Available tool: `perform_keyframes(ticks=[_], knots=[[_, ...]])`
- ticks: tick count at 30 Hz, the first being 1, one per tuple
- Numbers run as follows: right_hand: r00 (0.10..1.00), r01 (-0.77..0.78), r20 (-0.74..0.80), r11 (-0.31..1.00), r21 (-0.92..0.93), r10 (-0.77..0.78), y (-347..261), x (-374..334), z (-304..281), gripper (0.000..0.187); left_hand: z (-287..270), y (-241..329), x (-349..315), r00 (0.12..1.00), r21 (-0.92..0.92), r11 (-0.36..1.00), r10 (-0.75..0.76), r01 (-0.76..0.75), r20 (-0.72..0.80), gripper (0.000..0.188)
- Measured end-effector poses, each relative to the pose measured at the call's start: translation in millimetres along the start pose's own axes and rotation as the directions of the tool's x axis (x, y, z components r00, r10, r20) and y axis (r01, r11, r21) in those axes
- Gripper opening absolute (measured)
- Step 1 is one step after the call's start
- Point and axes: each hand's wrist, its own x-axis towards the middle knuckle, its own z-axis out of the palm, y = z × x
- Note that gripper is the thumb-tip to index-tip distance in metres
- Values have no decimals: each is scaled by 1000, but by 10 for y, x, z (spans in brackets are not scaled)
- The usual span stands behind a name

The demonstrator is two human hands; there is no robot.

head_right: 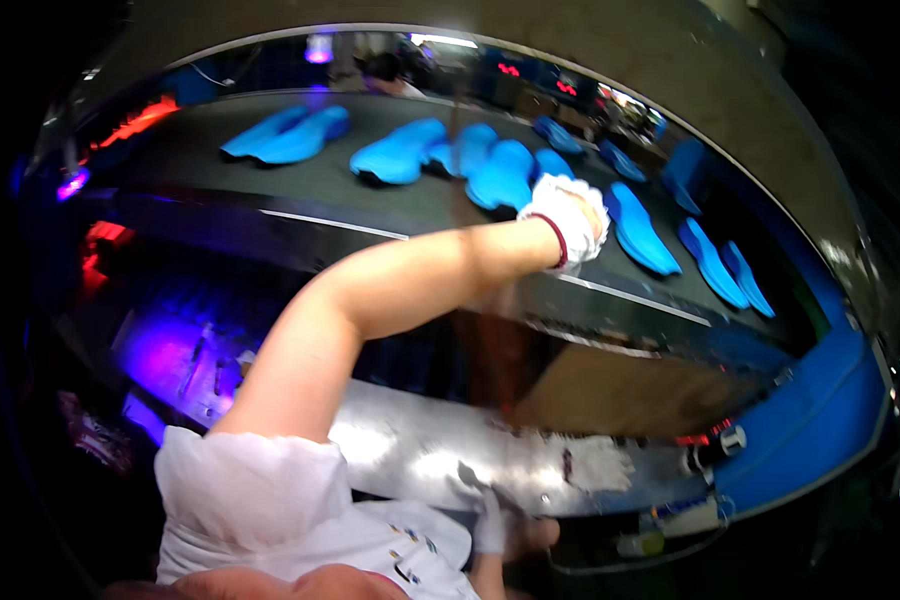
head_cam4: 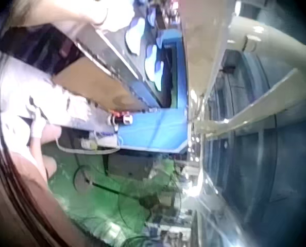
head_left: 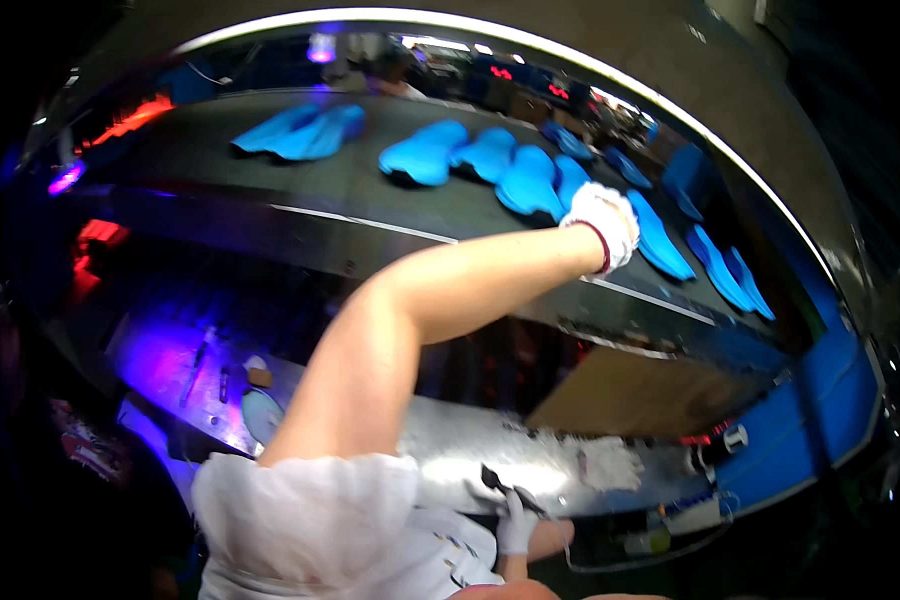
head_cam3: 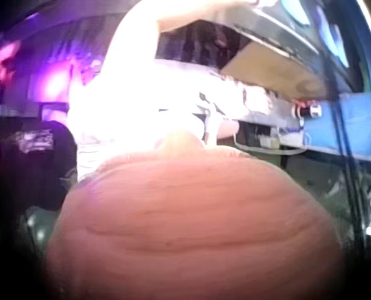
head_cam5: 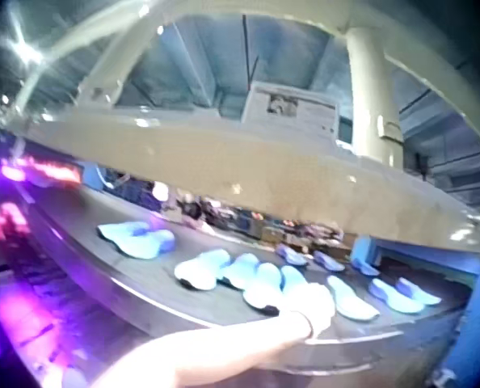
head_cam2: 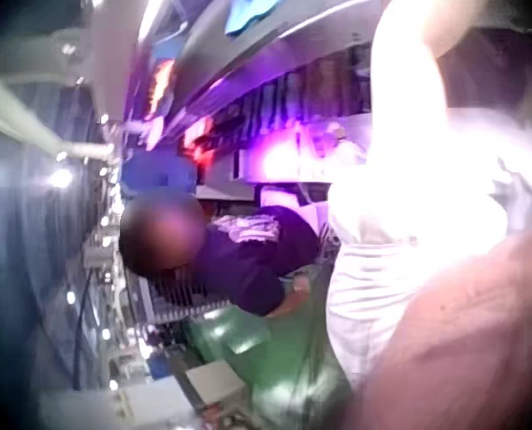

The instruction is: The person wipes the surfaces of blue shoe soles with a small brush and puts them onto a conveyor belt.

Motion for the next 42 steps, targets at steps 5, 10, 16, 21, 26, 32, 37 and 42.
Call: perform_keyframes(ticks=[5,10,16,21,26,32,37,42], knots=[[973,-217,6,903,370,232,86,52,-26,26,161,-383,63,976,163,986,-56,22,208,26],[957,-256,-13,868,426,289,129,56,-122,30,289,-681,-120,998,191,982,-3,-8,56,22],[946,-284,-34,874,395,323,111,82,-92,26,176,-1153,-442,973,127,968,-223,214,53,24],[957,-250,-24,861,443,290,96,38,-60,27,328,-1196,-289,978,182,969,-184,165,93,24],[966,-219,-26,864,454,259,90,66,-57,26,321,-1010,-135,971,230,959,-200,166,130,32],[962,-249,-2,874,417,275,11,41,10,27,156,-1023,-255,990,92,986,-139,138,10,24],[964,-246,12,866,435,267,-22,15,58,27,252,-992,-280,877,256,938,318,-234,-361,23],[967,-230,4,875,426,253,23,19,31,27,203,-965,-334,819,228,906,421,-356,-389,16]])
